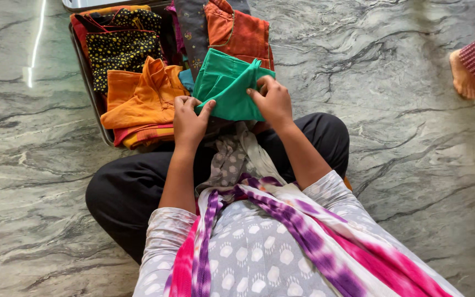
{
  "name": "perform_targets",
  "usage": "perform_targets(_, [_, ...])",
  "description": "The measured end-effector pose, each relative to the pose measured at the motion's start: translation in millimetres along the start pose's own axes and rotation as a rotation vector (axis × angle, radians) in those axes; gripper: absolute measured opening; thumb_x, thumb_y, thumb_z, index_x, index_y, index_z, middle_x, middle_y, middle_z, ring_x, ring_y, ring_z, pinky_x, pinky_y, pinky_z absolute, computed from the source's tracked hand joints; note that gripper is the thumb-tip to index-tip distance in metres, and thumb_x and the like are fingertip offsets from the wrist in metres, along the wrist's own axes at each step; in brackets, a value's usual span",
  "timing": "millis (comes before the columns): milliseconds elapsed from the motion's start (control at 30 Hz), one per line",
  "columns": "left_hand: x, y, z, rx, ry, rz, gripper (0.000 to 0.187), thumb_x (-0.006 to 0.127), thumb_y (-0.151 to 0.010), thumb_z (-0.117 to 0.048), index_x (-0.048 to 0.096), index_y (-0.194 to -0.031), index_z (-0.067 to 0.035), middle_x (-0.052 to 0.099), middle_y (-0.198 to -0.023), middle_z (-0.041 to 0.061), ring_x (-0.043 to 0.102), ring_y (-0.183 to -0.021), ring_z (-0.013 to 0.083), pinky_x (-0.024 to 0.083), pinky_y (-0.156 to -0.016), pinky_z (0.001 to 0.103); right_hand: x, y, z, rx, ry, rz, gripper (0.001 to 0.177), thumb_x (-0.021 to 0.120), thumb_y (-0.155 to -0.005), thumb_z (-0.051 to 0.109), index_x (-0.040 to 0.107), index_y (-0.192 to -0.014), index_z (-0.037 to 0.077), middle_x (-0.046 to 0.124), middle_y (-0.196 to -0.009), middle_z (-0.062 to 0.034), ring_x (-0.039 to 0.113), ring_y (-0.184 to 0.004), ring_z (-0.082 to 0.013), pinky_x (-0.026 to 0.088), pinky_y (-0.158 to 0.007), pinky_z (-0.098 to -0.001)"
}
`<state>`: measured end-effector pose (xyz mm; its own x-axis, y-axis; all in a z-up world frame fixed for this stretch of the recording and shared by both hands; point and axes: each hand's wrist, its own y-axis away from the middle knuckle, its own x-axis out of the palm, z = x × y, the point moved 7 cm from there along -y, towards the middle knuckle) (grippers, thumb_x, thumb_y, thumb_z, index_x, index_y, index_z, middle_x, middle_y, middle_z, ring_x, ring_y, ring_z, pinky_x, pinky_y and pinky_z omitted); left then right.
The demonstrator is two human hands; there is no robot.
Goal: The person sits on the floor and folds several pieces of clothing, including a green top, an orange garment, and a dark patterned cloth. They smooth each item with their hands and place the folded pieces into a suitcase.
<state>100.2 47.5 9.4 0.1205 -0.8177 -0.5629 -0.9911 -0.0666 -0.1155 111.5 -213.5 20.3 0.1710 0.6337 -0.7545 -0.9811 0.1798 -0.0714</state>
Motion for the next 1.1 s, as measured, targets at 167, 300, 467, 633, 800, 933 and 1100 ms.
perform_targets(167, [3.9,4.3,-1.3,-0.004,0.01,-0.057,0.042,0.079,-0.091,-0.041,0.067,-0.089,0.0,0.059,-0.106,0.015,0.064,-0.092,0.0351,0.052,-0.08,0.045,3.9,51.7,78.4,-0.415,0.244,-0.242,0.058,0.062,-0.106,0.034,0.045,-0.155,0.008,0.048,-0.152,-0.0148,0.044,-0.143,-0.034,0.03,-0.121,-0.0534])
perform_targets(300, [6.0,0.7,8.8,-0.015,-0.011,-0.083,0.041,0.079,-0.091,-0.039,0.068,-0.085,0.0,0.06,-0.101,0.015,0.064,-0.089,0.0351,0.052,-0.079,0.045,80.1,39.4,68.0,-0.372,0.334,0.019,0.082,0.053,-0.104,0.052,0.022,-0.163,0.004,0.015,-0.169,-0.0238,0.012,-0.157,-0.0389,0.002,-0.122,-0.0606])
perform_targets(467, [12.3,-6.0,18.9,-0.007,-0.002,-0.058,0.04,0.078,-0.091,-0.039,0.069,-0.085,0.0,0.062,-0.1,0.015,0.065,-0.089,0.0349,0.053,-0.08,0.045,98.0,1.0,28.2,-0.328,0.359,0.034,0.094,0.038,-0.108,0.067,0.006,-0.168,0.002,0.003,-0.176,-0.016,0.003,-0.165,-0.0295,-0.004,-0.129,-0.0594])
perform_targets(633, [9.8,-6.5,18.7,-0.121,-0.093,0.012,0.045,0.077,-0.086,-0.047,0.072,-0.085,-0.003,0.064,-0.102,0.013,0.066,-0.089,0.0344,0.052,-0.076,0.047,89.0,-38.0,15.5,-0.218,0.484,0.061,0.099,0.032,-0.104,0.076,0.005,-0.168,0.007,0.003,-0.177,-0.0124,0.001,-0.164,-0.0287,-0.004,-0.126,-0.066])
perform_targets(800, [8.0,-4.3,19.8,-0.097,-0.083,-0.01,0.046,0.078,-0.085,-0.051,0.073,-0.086,-0.005,0.064,-0.103,0.014,0.067,-0.089,0.0333,0.053,-0.075,0.046,51.4,-77.0,-17.0,0.062,0.476,0.121,0.093,0.031,-0.098,0.077,0.01,-0.169,0.02,0.002,-0.175,-0.0104,0.001,-0.162,-0.0301,-0.003,-0.119,-0.074])
perform_targets(933, [0.8,0.5,17.7,-0.002,0.009,-0.114,0.046,0.079,-0.087,-0.051,0.07,-0.09,-0.006,0.066,-0.105,0.015,0.067,-0.087,0.0335,0.054,-0.073,0.044,27.4,-72.2,-26.4,0.005,0.454,0.028,0.09,0.031,-0.104,0.074,0.013,-0.17,0.017,0.006,-0.177,-0.0097,0.004,-0.165,-0.0305,-0.002,-0.124,-0.0714])
perform_targets(1100, [-1.1,2.3,18.1,-0.119,0.023,-0.08,0.046,0.079,-0.086,-0.051,0.066,-0.089,-0.006,0.069,-0.092,0.013,0.067,-0.082,0.034,0.052,-0.073,0.045,7.2,-7.5,23.7,-0.33,0.355,-0.177,0.089,0.039,-0.108,0.069,0.024,-0.168,0.005,0.013,-0.177,-0.0187,0.008,-0.166,-0.0336,0.004,-0.132,-0.0634])
